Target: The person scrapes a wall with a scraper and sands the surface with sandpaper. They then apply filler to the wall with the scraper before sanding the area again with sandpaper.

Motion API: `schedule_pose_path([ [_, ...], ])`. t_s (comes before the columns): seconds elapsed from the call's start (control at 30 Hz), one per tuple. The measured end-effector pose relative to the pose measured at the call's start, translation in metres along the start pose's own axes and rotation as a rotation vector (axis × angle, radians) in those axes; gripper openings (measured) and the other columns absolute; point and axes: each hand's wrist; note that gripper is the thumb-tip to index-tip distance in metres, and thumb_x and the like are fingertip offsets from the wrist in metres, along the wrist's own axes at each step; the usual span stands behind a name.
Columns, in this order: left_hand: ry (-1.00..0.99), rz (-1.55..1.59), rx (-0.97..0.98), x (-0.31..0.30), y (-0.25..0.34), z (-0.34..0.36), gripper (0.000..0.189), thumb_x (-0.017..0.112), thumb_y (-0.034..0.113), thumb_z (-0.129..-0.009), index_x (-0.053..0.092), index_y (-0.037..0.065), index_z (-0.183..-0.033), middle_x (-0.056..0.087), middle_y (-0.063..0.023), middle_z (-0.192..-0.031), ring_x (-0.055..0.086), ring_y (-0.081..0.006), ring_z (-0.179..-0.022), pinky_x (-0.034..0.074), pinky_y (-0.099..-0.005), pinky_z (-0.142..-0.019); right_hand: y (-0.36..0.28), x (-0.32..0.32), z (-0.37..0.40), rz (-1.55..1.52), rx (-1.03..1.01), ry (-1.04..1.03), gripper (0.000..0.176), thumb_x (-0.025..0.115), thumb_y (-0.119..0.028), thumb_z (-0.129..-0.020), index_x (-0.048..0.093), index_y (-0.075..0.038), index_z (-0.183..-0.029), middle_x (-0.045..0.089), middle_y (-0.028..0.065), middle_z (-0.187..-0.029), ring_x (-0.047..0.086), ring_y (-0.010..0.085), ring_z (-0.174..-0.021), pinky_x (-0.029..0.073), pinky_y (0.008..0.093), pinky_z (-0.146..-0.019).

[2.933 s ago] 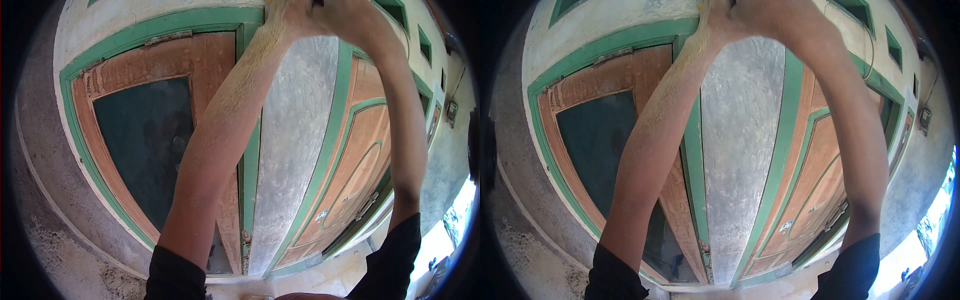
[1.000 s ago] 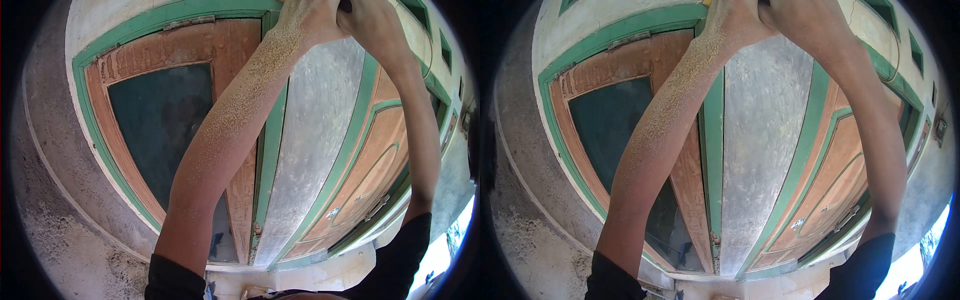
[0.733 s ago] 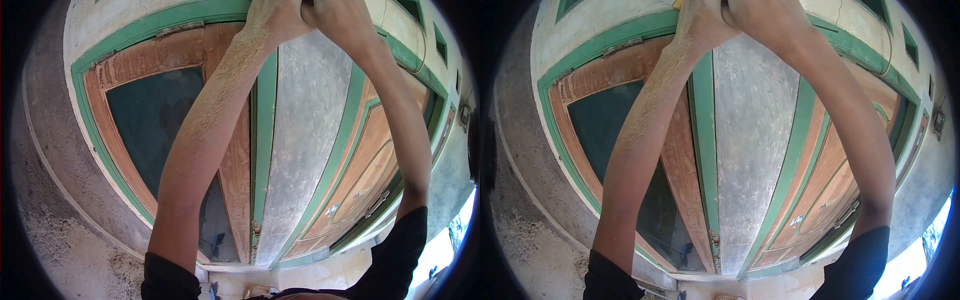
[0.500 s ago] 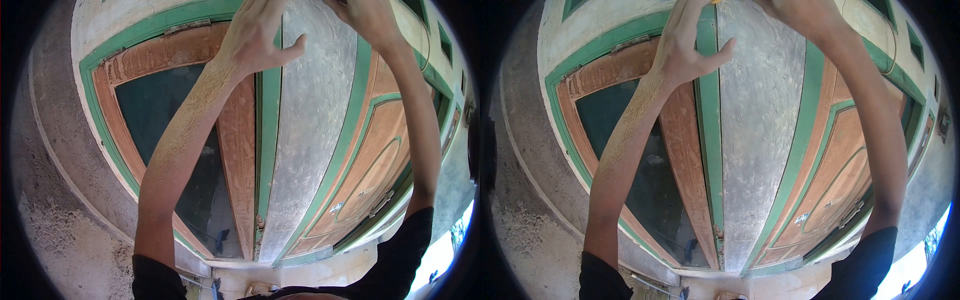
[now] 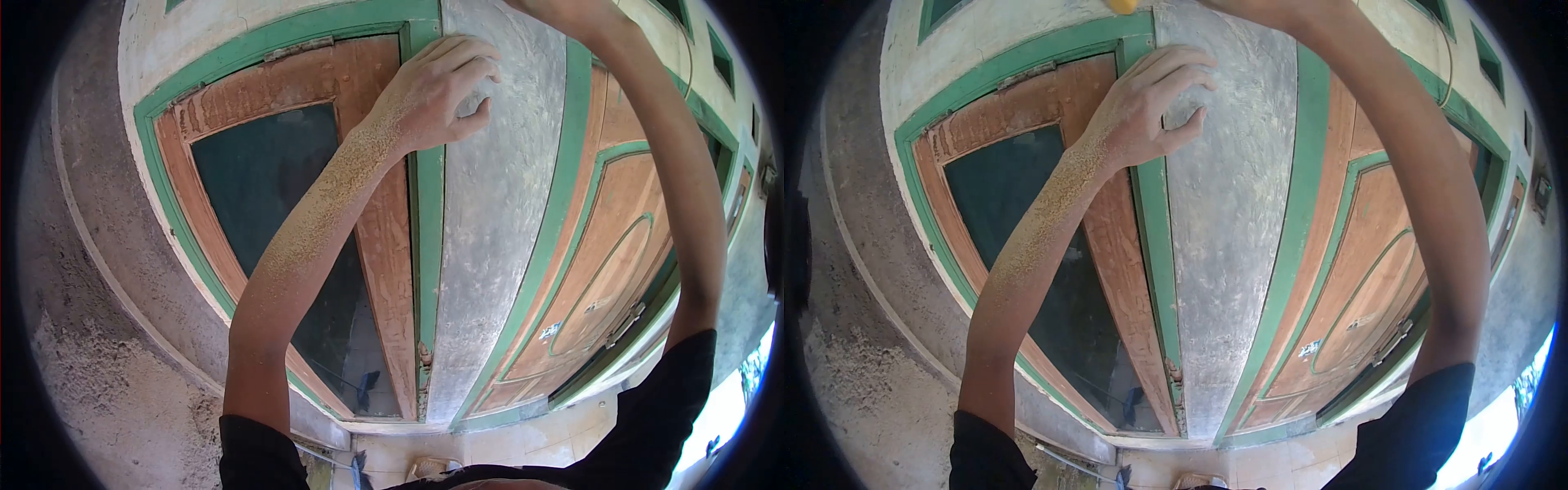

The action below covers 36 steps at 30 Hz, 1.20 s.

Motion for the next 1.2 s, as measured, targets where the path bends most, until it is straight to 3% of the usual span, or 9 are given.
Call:
schedule_pose_path([
  [0.13, 0.004, 0.013, -0.013, -0.003, 0.0, 0.004, 0.021, 0.067, 0.011, -0.078, 0.058, 0.008, -0.097, 0.058, -0.0072, -0.119, 0.054, -0.0269, -0.115, 0.045, -0.0378, -0.098, 0.001, 0.001, 0.007, 0.007, 0.044, -0.061, 0.037, 0.061, -0.02, -0.084, 0.066, -0.018, -0.12, 0.061, 0.0048, -0.081, 0.062, 0.0198, -0.061, 0.051, 0.0344, -0.054],
  [0.2, 0.018, -0.015, 0.019, -0.001, -0.002, 0.003, 0.018, 0.066, 0.01, -0.079, 0.058, 0.008, -0.095, 0.058, -0.0069, -0.119, 0.054, -0.0266, -0.115, 0.045, -0.0376, -0.098, -0.007, 0.008, 0.003, -0.078, 0.017, 0.104, 0.037, 0.061, -0.02, -0.085, 0.066, -0.017, -0.121, 0.06, 0.0049, -0.08, 0.062, 0.0218, -0.061, 0.052, 0.0353, -0.056],
  [0.37, 0.016, -0.022, 0.006, -0.004, 0.002, 0.003, 0.017, 0.066, 0.009, -0.079, 0.058, 0.008, -0.093, 0.059, -0.0065, -0.117, 0.055, -0.0261, -0.114, 0.046, -0.0375, -0.096, -0.002, 0.005, 0.001, -0.111, 0.032, 0.037, 0.035, 0.062, -0.018, -0.085, 0.067, -0.015, -0.119, 0.065, 0.0079, -0.086, 0.062, 0.0234, -0.062, 0.052, 0.0345, -0.059],
  [0.47, 0.015, -0.034, 0.006, -0.011, 0.0, 0.008, 0.017, 0.067, 0.009, -0.079, 0.057, 0.009, -0.093, 0.059, -0.0063, -0.115, 0.056, -0.0259, -0.11, 0.047, -0.0376, -0.094, 0.0, 0.006, 0.009, -0.234, 0.112, 0.023, 0.032, 0.063, -0.019, -0.085, 0.068, -0.01, -0.115, 0.068, 0.013, -0.084, 0.062, 0.0259, -0.062, 0.051, 0.0358, -0.06],
  [0.63, 0.032, -0.069, 0.016, -0.02, -0.006, -0.001, 0.018, 0.068, 0.009, -0.078, 0.058, 0.009, -0.093, 0.061, -0.0057, -0.107, 0.059, -0.0262, -0.102, 0.048, -0.0374, -0.09, -0.028, -0.009, 0.004, -0.416, 0.546, -0.165, 0.028, 0.061, -0.022, -0.09, 0.071, -0.002, -0.106, 0.067, 0.0201, -0.076, 0.065, 0.0293, -0.066, 0.052, 0.0386, -0.062],
  [0.8, 0.14, -0.117, 0.049, -0.028, -0.014, -0.014, 0.018, 0.068, 0.008, -0.077, 0.059, 0.009, -0.092, 0.062, -0.006, -0.096, 0.06, -0.0268, -0.096, 0.047, -0.0372, -0.087, -0.033, -0.015, -0.005, -0.306, 0.611, -0.226, 0.025, 0.06, -0.023, -0.09, 0.072, -0.002, -0.098, 0.068, 0.0182, -0.076, 0.067, 0.0295, -0.068, 0.052, 0.0387, -0.062],
  [1.03, 0.144, -0.153, 0.065, -0.043, -0.035, -0.011, 0.02, 0.069, 0.007, -0.075, 0.06, 0.009, -0.092, 0.062, -0.0064, -0.096, 0.061, -0.0269, -0.093, 0.047, -0.037, -0.086, -0.036, -0.032, -0.006, -0.235, 0.615, -0.257, 0.022, 0.062, -0.021, -0.088, 0.072, -0.002, -0.093, 0.069, 0.0171, -0.076, 0.067, 0.0303, -0.07, 0.053, 0.0398, -0.064],
  [1.13, 0.261, -0.116, -0.029, -0.051, -0.052, -0.009, 0.029, 0.071, 0.007, -0.072, 0.06, 0.008, -0.099, 0.062, -0.0068, -0.098, 0.061, -0.0266, -0.092, 0.047, -0.0371, -0.085, -0.026, -0.012, -0.003, -0.287, 0.521, -0.133, 0.021, 0.063, -0.02, -0.088, 0.071, -0.001, -0.086, 0.068, 0.0176, -0.074, 0.067, 0.0308, -0.069, 0.053, 0.0406, -0.064],
  [1.2, 0.286, -0.067, -0.292, -0.059, -0.058, -0.012, 0.047, 0.07, 0.004, -0.072, 0.049, 0.002, -0.114, 0.055, -0.0205, -0.106, 0.056, -0.0358, -0.102, 0.045, -0.042, -0.092, -0.029, -0.012, 0.002, -0.292, 0.536, -0.141, 0.021, 0.062, -0.02, -0.088, 0.071, -0.001, -0.084, 0.067, 0.0181, -0.073, 0.067, 0.0315, -0.069, 0.053, 0.0414, -0.064],
])
Point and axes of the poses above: each hand's wrist, its own z-axis away from the middle knuckle, its own x-axis out of the palm, y = z × x
